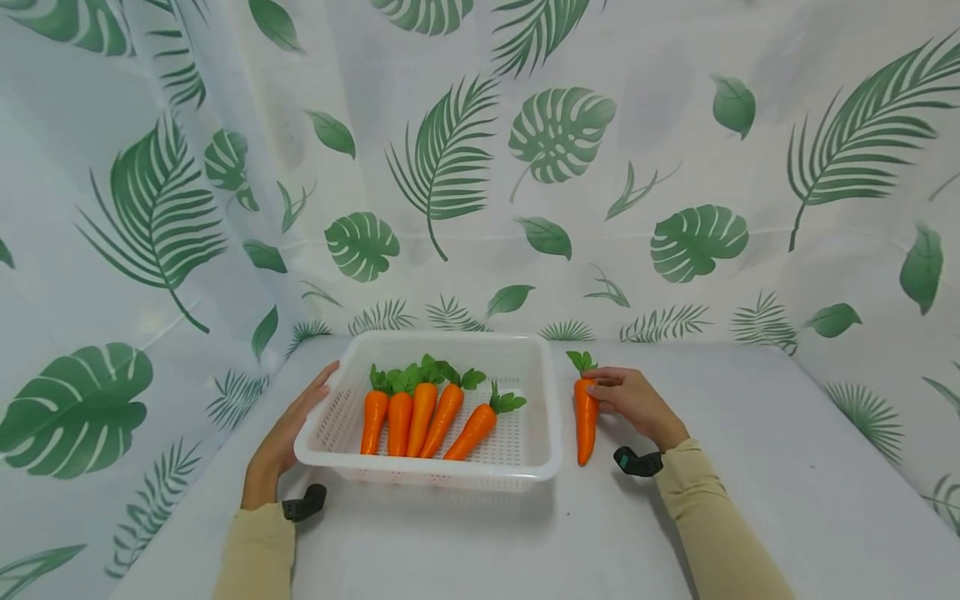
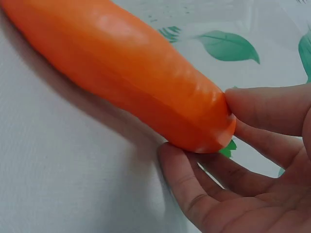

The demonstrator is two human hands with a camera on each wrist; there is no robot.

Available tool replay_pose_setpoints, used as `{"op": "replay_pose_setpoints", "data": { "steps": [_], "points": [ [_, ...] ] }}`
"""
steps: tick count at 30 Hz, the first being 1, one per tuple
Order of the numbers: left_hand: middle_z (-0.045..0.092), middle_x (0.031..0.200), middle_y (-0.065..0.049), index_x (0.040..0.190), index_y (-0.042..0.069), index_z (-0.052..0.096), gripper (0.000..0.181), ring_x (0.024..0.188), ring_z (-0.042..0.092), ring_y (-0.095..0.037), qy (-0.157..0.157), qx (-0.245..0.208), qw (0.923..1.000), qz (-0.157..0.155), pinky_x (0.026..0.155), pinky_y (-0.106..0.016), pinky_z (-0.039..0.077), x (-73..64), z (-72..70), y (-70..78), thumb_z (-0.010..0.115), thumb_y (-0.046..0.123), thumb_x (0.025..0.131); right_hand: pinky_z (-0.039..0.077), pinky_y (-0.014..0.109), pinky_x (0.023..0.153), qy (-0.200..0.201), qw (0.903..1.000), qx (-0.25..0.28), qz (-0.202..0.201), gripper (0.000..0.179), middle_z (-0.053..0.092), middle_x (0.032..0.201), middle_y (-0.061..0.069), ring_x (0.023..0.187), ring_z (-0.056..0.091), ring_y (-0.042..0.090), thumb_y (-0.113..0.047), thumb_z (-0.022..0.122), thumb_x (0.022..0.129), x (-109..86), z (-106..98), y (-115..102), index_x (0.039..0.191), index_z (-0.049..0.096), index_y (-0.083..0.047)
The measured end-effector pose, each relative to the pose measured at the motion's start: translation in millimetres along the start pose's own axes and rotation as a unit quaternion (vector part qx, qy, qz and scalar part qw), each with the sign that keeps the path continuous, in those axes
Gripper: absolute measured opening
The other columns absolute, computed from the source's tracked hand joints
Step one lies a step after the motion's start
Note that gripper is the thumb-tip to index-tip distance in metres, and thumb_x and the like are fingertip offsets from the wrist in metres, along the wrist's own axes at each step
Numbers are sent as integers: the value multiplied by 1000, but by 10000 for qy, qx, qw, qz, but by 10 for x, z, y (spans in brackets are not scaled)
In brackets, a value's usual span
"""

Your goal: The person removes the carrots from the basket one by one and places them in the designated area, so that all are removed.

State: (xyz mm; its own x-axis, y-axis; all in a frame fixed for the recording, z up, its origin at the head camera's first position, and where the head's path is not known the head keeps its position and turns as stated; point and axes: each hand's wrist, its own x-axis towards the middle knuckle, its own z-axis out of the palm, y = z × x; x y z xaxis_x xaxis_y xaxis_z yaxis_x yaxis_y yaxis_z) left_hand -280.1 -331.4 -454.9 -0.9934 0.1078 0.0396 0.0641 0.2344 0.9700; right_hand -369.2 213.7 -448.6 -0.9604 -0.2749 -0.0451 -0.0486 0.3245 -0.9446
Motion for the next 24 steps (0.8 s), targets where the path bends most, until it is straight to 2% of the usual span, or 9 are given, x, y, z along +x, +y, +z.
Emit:
{"op": "replay_pose_setpoints", "data": {
  "steps": [5, 11, 18, 24],
  "points": [
    [19, 177, -11, 174, 33, 13, 67, 140, 40, -43, 3, 0, 10000, 8, 106, -53, 51, -1, -1, 18, 39, 52, 115, 61, 37, 93, 288, 9994, -159, -120, 42, 61, 139, 32, 112, 66, 32, -11, 63, 108, 19, 53, 4, 142, 59, 12],
    [18, 177, -10, 174, 32, 13, 69, 142, 38, -45, 39, -44, 10000, -18, 108, -58, 48, 0, 5, 34, 39, 53, 114, 60, 35, 92, 487, 9973, -496, -232, 39, 64, 134, 30, 107, 67, 32, -13, 63, 108, 30, 81, 22, 140, 62, 10],
    [17, 178, -11, 174, 33, 13, 67, 144, 37, -44, 37, -69, 9999, -67, 110, -59, 46, -4, 12, 32, 38, 52, 115, 52, 34, 81, 575, 9943, -888, -131, 39, 66, 128, 26, 95, 62, 30, -18, 62, 109, 26, 90, 47, 139, 63, 7],
    [18, 177, -9, 174, 36, 14, 69, 143, 38, -45, 54, -100, 9999, -87, 108, -58, 48, 2, 5, 26, 41, 55, 113, 49, 35, 81, 604, 9944, -861, 39, 43, 61, 138, 30, 94, 60, 32, -22, 62, 110, 13, 99, 32, 144, 61, 5]
  ]
}}
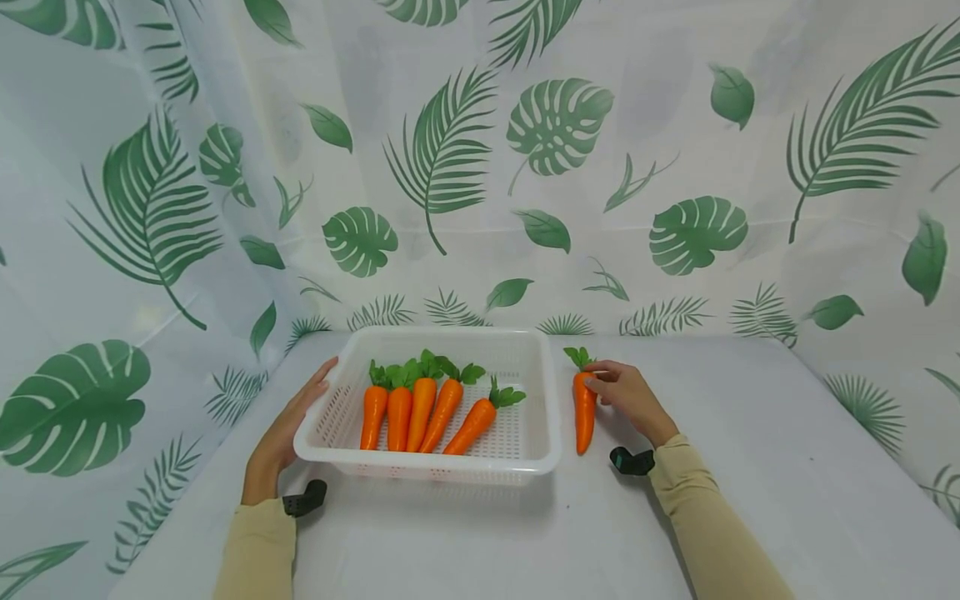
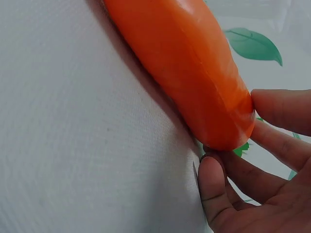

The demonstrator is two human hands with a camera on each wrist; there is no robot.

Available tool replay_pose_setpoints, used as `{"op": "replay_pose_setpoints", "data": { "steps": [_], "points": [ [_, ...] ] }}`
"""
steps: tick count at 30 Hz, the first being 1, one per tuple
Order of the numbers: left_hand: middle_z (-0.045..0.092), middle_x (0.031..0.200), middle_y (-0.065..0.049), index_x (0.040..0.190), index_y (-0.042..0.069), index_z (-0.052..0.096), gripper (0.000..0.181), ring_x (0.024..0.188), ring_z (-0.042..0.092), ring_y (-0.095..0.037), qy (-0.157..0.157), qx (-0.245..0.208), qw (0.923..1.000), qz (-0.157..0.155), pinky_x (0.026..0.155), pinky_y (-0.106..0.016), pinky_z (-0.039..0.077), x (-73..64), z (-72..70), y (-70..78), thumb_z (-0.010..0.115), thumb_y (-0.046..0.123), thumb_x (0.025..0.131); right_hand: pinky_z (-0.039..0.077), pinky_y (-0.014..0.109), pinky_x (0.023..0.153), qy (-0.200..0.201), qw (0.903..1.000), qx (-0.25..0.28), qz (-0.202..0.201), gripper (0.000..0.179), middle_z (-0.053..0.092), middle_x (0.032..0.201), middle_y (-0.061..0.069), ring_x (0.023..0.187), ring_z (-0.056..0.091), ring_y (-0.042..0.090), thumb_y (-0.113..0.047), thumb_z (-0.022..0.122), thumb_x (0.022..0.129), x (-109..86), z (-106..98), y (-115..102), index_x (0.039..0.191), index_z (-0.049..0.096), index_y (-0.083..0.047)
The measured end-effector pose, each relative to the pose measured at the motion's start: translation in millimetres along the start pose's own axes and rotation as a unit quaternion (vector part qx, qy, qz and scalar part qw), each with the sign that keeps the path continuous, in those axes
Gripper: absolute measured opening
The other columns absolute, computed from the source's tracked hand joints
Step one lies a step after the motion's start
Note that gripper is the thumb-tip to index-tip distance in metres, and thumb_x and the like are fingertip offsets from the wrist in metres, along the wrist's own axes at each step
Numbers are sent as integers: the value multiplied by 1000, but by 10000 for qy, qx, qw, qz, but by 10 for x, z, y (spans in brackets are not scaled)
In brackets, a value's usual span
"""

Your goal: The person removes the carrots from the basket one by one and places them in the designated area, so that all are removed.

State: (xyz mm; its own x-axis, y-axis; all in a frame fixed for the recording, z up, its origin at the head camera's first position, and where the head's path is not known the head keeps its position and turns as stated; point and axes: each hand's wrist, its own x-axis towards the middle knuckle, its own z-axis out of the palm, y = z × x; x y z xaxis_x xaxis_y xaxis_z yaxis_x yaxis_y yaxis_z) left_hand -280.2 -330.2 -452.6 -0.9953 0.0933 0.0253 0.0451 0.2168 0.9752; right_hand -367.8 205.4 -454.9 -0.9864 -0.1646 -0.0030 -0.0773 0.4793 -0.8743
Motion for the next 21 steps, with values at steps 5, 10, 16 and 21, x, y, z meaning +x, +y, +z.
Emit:
{"op": "replay_pose_setpoints", "data": {
  "steps": [5, 10, 16, 21],
  "points": [
    [18, 178, -9, 174, 36, 13, 69, 143, 38, -45, -17, -15, 10000, -10, 108, -58, 47, 8, -6, -7, 41, 55, 113, 52, 36, 88, -41, 9999, 65, 115, 49, 53, 150, 32, 106, 62, 35, -26, 61, 110, 8, -3, 1, 151, 56, 1],
    [17, 178, -8, 174, 35, 13, 68, 145, 36, -42, -55, -43, 10000, 4, 112, -59, 43, 19, -6, -6, 40, 53, 114, 51, 45, 98, -57, 9996, 101, 259, 58, 44, 157, 32, 113, 61, 39, -33, 61, 110, 30, -25, 8, 159, 48, -5],
    [17, 178, -9, 174, 34, 12, 68, 145, 36, -41, -91, -51, 9999, 4, 113, -58, 43, 24, -9, -6, 39, 53, 114, 48, 54, 109, -15, 9993, 235, 286, 65, 33, 164, 33, 130, 53, 47, -36, 60, 110, 41, -50, 16, 165, 39, -8],
    [17, 178, -10, 174, 35, 11, 69, 141, 39, -43, -74, -6, 10000, -8, 107, -52, 50, 7, -21, 0, 39, 54, 114, 40, 62, 116, 160, 9997, 154, 56, 67, 28, 167, 34, 146, 39, 52, -35, 59, 111, 28, -82, -15, 167, 35, -6]
  ]
}}
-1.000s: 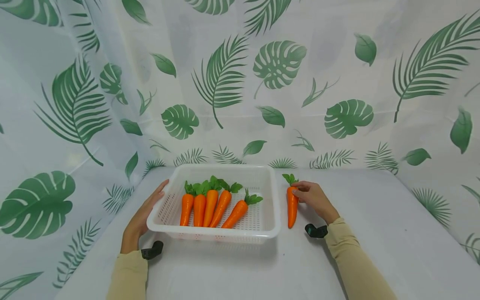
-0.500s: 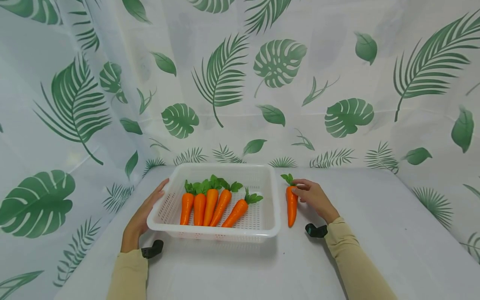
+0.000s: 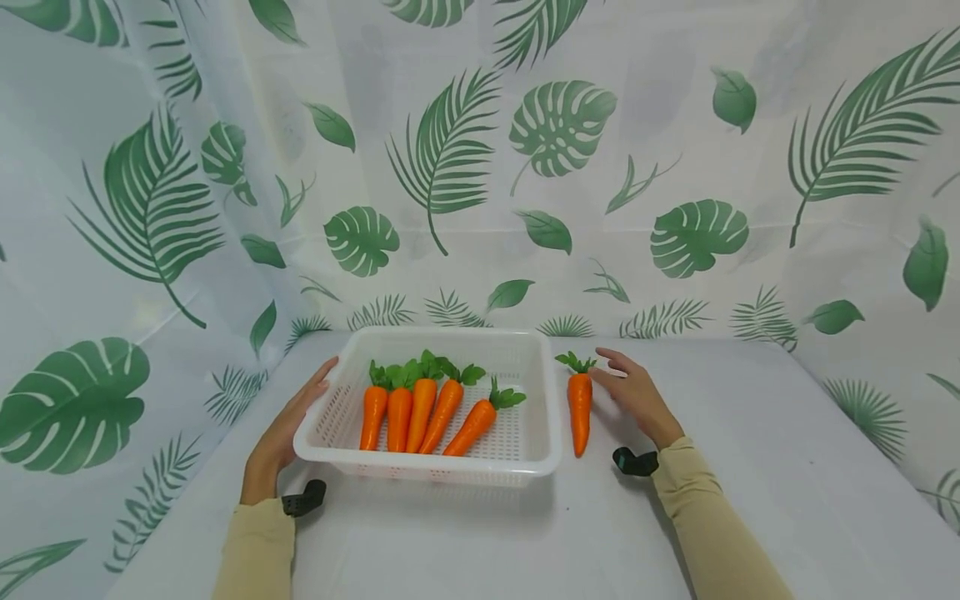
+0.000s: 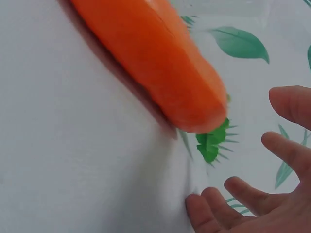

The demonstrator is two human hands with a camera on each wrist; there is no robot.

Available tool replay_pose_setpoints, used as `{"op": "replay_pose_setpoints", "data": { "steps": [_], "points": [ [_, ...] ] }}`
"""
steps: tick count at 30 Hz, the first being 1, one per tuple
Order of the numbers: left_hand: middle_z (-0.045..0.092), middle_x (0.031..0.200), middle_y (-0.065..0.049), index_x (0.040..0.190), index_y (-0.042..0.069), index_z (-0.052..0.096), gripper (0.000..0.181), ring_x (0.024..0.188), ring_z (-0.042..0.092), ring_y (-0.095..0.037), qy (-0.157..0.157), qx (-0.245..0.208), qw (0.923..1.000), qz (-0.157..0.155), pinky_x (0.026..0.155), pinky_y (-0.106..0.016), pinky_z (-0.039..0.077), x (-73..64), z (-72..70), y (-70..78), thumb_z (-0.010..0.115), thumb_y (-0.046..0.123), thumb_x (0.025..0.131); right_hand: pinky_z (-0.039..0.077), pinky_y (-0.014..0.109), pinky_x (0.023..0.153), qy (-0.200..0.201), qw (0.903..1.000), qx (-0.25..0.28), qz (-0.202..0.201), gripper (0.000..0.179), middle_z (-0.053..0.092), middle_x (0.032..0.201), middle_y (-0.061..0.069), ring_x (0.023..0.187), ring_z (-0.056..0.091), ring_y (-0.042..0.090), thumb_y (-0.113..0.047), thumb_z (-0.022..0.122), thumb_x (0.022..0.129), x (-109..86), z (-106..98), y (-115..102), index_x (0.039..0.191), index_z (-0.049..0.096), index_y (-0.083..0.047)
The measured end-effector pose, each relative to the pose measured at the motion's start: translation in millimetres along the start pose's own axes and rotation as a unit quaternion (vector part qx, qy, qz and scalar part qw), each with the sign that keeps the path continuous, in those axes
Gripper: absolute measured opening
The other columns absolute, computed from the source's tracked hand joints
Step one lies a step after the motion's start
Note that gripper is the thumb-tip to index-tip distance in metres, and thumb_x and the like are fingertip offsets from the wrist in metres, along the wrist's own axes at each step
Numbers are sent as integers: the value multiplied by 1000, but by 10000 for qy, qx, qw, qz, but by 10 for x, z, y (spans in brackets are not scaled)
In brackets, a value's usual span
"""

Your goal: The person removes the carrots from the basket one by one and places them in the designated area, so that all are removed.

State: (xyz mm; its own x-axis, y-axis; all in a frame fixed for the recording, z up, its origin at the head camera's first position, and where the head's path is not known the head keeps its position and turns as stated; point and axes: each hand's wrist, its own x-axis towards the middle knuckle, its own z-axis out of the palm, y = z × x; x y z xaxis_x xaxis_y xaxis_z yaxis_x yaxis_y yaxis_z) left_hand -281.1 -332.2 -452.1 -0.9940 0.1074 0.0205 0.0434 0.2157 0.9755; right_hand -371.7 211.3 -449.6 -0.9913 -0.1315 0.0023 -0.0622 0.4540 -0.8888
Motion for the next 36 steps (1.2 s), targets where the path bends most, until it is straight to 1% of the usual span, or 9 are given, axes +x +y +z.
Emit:
{"op": "replay_pose_setpoints", "data": {
  "steps": [3, 6, 11, 17, 20, 26, 30, 36],
  "points": [
    [19, 177, -10, 174, 33, 12, 69, 141, 39, -43, 0, 10, 10000, 27, 107, -51, 51, -14, -11, 12, 40, 53, 114, 35, 64, 118, 175, 9998, -47, -81, 68, 27, 167, 33, 148, 36, 53, -37, 58, 111, -28, -21, -58, 167, 34, -7],
    [18, 177, -10, 174, 33, 11, 69, 142, 38, -42, 0, 55, 10000, 42, 109, -52, 49, -21, -27, 22, 39, 52, 114, 34, 64, 120, 359, 9992, 74, -148, 68, 27, 168, 32, 149, 35, 52, -36, 58, 111, -55, -31, -149, 168, 34, -7],
    [17, 178, -10, 174, 32, 11, 70, 142, 37, -44, 26, 57, 10000, 45, 109, -55, 48, -23, -44, 20, 40, 54, 114, 36, 60, 119, 554, 9971, 360, -376, 66, 29, 169, 29, 148, 39, 50, -33, 58, 112, -95, -32, -321, 168, 35, -7],
    [18, 178, -9, 174, 32, 13, 68, 142, 38, -42, 7, 47, 10000, 85, 107, -47, 51, -5, -17, -13, 39, 52, 115, 39, 58, 118, 599, 9939, 666, -647, 63, 34, 167, 29, 145, 44, 48, -30, 59, 112, -167, -11, -535, 167, 38, -7],
    [20, 177, -8, 174, 32, 13, 68, 142, 39, -41, 9, 26, 9999, 98, 107, -47, 51, -2, 1, -16, 40, 53, 114, 40, 58, 118, 564, 9923, 822, -740, 62, 36, 166, 27, 145, 44, 46, -29, 59, 111, -202, 17, -644, 166, 39, -7],
    [19, 177, -8, 174, 33, 14, 68, 143, 38, -42, 21, -46, 10000, 80, 110, -54, 47, -6, 15, -10, 40, 52, 114, 38, 58, 119, 371, 9895, 1121, -830, 58, 39, 165, 26, 146, 43, 44, -25, 57, 112, -258, 97, -888, 165, 41, -6],
    [19, 178, -5, 174, 34, 15, 68, 144, 38, -42, 39, -73, 10000, 52, 109, -57, 46, -4, 16, -14, 41, 53, 114, 38, 58, 119, 177, 9896, 1198, -773, 58, 41, 164, 27, 145, 44, 45, -25, 55, 113, -271, 157, -1023, 165, 40, -7],
    [17, 178, -7, 174, 35, 14, 68, 145, 36, -43, 2, -92, 10000, 26, 111, -58, 44, -4, 16, -4, 40, 53, 114, 38, 60, 118, -139, 9884, 1358, -668, 59, 43, 162, 26, 145, 45, 46, -27, 56, 112, -286, 261, -1158, 165, 40, -8]
  ]
}}
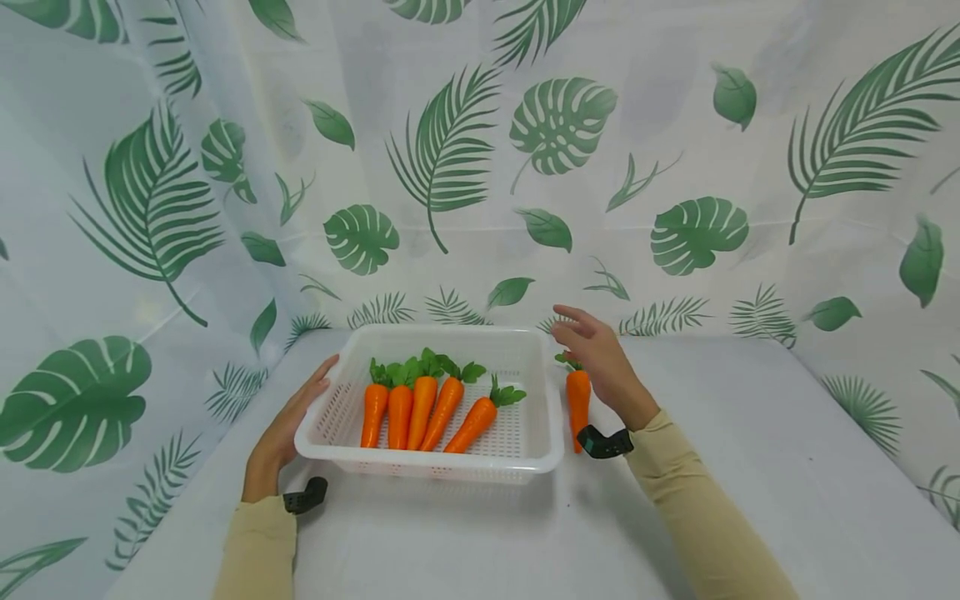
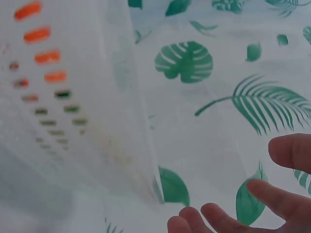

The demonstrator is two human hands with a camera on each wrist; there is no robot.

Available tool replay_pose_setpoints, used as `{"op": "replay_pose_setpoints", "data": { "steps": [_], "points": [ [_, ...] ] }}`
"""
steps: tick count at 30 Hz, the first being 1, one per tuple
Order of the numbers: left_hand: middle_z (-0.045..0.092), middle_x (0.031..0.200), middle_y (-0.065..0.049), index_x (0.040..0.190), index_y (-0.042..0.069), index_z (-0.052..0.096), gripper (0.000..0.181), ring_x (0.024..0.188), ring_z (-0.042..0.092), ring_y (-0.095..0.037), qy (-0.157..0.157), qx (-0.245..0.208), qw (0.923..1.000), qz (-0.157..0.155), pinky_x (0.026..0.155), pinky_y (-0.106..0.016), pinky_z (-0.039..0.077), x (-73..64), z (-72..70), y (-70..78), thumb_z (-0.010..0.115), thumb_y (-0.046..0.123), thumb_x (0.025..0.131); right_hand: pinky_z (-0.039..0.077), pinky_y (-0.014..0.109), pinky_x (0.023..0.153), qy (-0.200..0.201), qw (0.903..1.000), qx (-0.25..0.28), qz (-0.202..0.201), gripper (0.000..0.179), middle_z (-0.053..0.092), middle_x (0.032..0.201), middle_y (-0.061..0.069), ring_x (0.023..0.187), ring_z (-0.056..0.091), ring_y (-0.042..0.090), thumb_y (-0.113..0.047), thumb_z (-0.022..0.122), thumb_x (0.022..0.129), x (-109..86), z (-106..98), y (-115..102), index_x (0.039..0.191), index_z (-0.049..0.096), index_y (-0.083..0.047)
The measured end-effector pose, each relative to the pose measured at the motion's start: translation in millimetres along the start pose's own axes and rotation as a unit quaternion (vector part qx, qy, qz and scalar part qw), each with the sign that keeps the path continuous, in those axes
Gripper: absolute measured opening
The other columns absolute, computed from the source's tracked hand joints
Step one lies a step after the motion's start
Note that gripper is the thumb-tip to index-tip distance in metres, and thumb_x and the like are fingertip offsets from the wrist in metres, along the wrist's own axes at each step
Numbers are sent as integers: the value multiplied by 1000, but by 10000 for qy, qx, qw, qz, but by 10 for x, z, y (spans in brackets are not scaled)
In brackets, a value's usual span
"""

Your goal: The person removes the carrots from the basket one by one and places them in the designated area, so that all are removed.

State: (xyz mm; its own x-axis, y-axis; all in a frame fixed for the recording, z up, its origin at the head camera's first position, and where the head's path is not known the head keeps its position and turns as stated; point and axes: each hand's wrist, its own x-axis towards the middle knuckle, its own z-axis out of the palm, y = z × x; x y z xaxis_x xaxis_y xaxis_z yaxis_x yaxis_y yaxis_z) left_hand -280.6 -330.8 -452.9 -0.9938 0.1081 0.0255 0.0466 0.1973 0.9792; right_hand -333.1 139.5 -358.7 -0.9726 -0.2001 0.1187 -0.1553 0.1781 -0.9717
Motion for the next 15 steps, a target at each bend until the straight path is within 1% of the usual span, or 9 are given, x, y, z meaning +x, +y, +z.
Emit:
{"op": "replay_pose_setpoints", "data": {
  "steps": [3, 6, 9, 15],
  "points": [
    [16, 178, -8, 174, 35, 13, 68, 146, 35, -42, 1, 8, 10000, -9, 112, -59, 42, -2, -5, 5, 40, 54, 114, 39, 59, 118, -107, 9999, 81, 24, 59, 46, 159, 27, 144, 46, 46, -27, 58, 111, 3, 64, -50, 164, 42, -7],
    [16, 178, -8, 174, 34, 13, 69, 147, 34, -42, -8, 3, 10000, -1, 114, -59, 41, -3, -5, 10, 40, 54, 114, 40, 58, 117, -215, 9998, 19, -6, 60, 47, 159, 27, 144, 47, 46, -28, 59, 111, 17, 110, -89, 164, 42, -7],
    [16, 178, -9, 174, 33, 13, 69, 146, 35, -42, -17, 4, 10000, 17, 113, -58, 43, -2, -8, 8, 39, 53, 114, 42, 57, 116, -364, 9992, -139, -38, 60, 46, 160, 27, 143, 48, 46, -30, 58, 112, 28, 147, -130, 165, 41, -7],
    [16, 178, -10, 174, 33, 13, 68, 146, 35, -42, -39, -8, 10000, 33, 112, -57, 44, 6, -13, -13, 40, 52, 114, 46, 55, 113, -689, 9972, -215, 217, 60, 45, 161, 27, 143, 49, 47, -30, 56, 113, 36, 231, -218, 165, 40, -5]
  ]
}}
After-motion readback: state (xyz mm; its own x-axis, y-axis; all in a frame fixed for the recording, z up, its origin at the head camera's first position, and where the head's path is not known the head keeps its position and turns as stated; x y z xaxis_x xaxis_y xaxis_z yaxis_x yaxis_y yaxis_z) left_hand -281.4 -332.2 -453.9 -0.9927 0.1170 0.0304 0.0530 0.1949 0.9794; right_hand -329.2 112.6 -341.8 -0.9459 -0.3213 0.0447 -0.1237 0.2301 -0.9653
